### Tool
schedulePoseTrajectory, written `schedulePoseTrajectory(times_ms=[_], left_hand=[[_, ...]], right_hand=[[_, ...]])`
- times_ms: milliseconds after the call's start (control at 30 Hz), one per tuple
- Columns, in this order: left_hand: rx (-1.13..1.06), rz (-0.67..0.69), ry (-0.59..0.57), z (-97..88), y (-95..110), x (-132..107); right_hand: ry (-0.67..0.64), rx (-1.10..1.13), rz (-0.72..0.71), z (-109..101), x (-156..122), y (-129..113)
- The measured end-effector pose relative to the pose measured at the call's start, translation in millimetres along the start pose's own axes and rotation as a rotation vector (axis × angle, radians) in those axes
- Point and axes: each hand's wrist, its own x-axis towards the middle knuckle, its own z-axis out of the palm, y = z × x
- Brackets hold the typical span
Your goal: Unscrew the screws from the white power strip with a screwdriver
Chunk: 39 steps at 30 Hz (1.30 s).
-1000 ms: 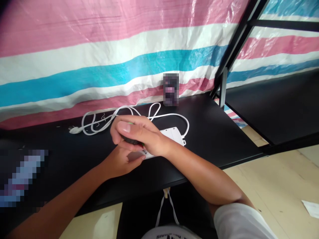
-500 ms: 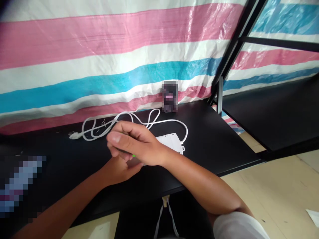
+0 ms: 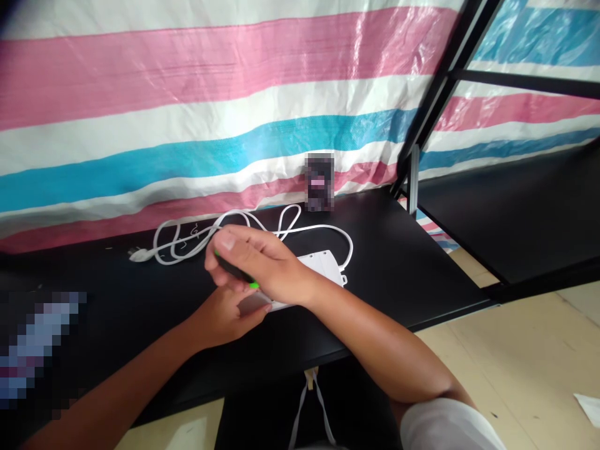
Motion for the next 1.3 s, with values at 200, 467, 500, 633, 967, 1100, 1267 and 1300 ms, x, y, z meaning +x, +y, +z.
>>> schedulePoseTrajectory(times_ms=[200,467,500,633,967,1100,1267,1300], left_hand=[[-0.009,0.087,0.07,2.3,-2.7,1.3],[-0.014,0.094,0.072,0.5,-0.5,1.5],[-0.015,0.089,0.071,0.4,-0.2,1.5],[-0.008,0.091,0.083,0.0,0.7,1.9],[-0.038,0.095,0.072,0.3,0.6,3.2],[-0.053,0.09,0.062,-1.1,2.9,3.9],[-0.067,0.087,0.059,-2.5,4.7,5.2],[-0.065,0.084,0.059,-2.6,4.8,5.3]], right_hand=[[0.019,0.077,-0.07,-6.2,-0.1,11.3],[0.056,0.066,-0.074,-5.2,-1.4,7.6],[0.06,0.061,-0.066,-4.8,-1.6,6.9],[0.057,0.052,-0.073,-4.9,-1.6,6.6],[0.095,0.025,-0.052,-8.0,-1.7,7.3],[0.103,0.048,-0.046,-7.1,-1.8,3.7],[0.171,0.005,0.028,-4.3,-2.2,-6.7],[0.177,-0.003,0.035,-4.2,-2.3,-7.8]])
